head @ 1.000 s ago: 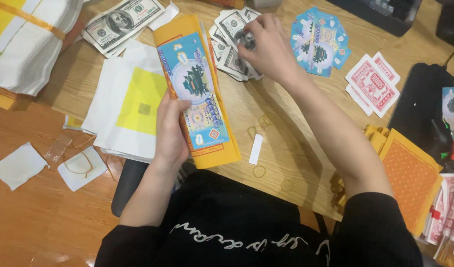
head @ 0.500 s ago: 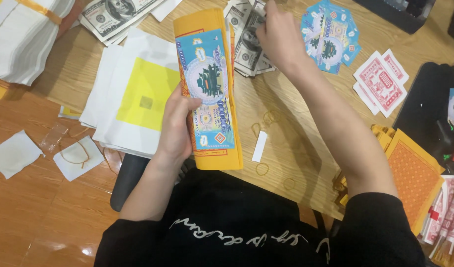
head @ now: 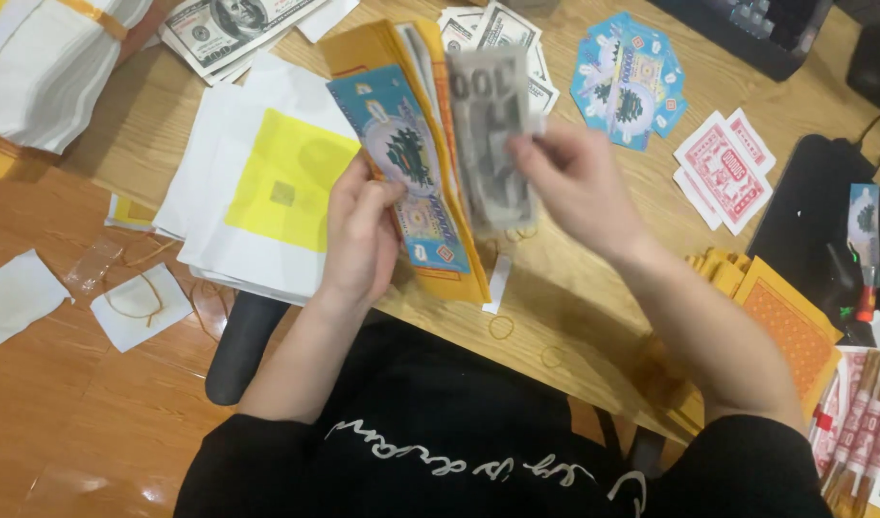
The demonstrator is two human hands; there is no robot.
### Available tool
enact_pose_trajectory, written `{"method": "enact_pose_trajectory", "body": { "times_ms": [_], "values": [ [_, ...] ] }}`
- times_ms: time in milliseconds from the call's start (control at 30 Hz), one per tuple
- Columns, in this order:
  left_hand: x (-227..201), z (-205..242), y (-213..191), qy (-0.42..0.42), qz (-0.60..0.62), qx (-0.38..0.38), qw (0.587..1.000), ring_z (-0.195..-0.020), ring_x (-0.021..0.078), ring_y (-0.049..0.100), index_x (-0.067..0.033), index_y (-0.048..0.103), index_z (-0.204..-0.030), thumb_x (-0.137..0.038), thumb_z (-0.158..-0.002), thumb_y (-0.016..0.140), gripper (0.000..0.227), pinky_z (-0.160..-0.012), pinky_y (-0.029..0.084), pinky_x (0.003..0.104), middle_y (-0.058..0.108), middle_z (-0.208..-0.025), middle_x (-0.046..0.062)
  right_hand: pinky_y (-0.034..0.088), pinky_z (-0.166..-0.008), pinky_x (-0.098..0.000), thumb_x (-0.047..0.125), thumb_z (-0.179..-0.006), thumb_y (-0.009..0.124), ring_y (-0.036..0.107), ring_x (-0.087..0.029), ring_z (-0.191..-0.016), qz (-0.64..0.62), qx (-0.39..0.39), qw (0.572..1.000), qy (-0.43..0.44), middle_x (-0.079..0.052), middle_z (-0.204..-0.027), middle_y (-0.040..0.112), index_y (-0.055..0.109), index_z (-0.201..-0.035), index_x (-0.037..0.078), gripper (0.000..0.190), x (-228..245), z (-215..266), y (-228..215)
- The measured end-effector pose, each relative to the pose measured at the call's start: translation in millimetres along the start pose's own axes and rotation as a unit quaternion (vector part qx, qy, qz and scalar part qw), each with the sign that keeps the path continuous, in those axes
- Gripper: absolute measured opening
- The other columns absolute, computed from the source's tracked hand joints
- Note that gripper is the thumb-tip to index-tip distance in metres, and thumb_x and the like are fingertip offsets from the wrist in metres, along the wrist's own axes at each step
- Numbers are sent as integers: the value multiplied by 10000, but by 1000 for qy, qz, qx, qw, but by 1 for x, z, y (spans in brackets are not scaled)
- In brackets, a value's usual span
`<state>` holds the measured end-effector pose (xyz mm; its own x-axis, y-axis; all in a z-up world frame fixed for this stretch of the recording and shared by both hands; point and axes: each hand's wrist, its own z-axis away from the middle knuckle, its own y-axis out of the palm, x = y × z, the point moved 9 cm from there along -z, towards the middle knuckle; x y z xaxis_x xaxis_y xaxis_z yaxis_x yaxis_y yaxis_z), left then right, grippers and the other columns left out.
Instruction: The person organizes several stacks of paper currency and yellow envelopes, then places a bundle of notes inside a white paper bag.
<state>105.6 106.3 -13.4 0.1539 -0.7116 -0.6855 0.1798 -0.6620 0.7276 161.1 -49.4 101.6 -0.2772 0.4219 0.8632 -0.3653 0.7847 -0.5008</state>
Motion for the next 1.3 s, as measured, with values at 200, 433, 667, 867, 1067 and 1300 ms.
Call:
{"method": "enact_pose_trajectory", "body": {
  "times_ms": [200, 433, 667, 867, 1067, 1300],
  "values": [
    [-3, 14, 27, 36, -69, 65, 995, -972, 133, 562, -52, 569, -1108, -36, -832, 512, 282, -865, 509, 302, 594, -983, 50, 464, -684, -236, 41, -986, 514, 449, -64, -749, -77, 32, 996, -8, 54, -708, 516, 630, -805, 76, 218, 24, 28, 25],
    [15, 15, 22, 32, -159, 124, 979, -973, 159, 513, -18, 538, -1168, 0, -823, 487, 349, -889, 488, 345, 556, -998, 59, 488, -749, -347, -6, -940, 528, 537, -195, -747, -31, 85, 989, -114, -74, -755, 533, 575, -759, 37, 192, 18, 47, 23],
    [44, 33, 26, -113, -77, 100, 986, -910, 145, 594, -38, 515, -1078, -43, -781, 534, 298, -822, 475, 262, 621, -979, 75, 438, -1007, -383, 252, -1010, 464, 514, -269, -1225, 211, 120, 970, 7, -163, -1383, 520, 490, -1372, 38, 421, -70, 58, -102],
    [50, 34, 32, -126, -90, 98, 983, -926, 152, 562, -34, 511, -1087, -42, -785, 520, 302, -835, 450, 254, 589, -987, 74, 444, -849, -465, 267, -969, 622, 569, -382, -1035, 405, 58, 895, 176, -237, -1184, 584, 641, -1213, -57, 406, -182, 84, -213],
    [60, 32, 33, -165, -94, 92, 977, -983, 183, 608, -13, 521, -1164, -70, -759, 534, 410, -871, 494, 293, 634, -1063, 94, 387, -932, -449, 233, -777, 682, 438, -370, -1183, 364, 81, 880, 293, -195, -1360, 386, 428, -1398, 95, 685, -204, 95, -210],
    [62, 32, 35, -181, -83, 87, 976, -1022, 214, 615, -11, 509, -1235, -64, -780, 533, 459, -906, 502, 326, 637, -1119, 112, 456, -651, -554, 57, -854, 619, 519, -466, -931, 531, 21, 840, 109, -261, -1077, 518, 477, -1236, -19, 415, -230, 87, -215]
  ]
}}
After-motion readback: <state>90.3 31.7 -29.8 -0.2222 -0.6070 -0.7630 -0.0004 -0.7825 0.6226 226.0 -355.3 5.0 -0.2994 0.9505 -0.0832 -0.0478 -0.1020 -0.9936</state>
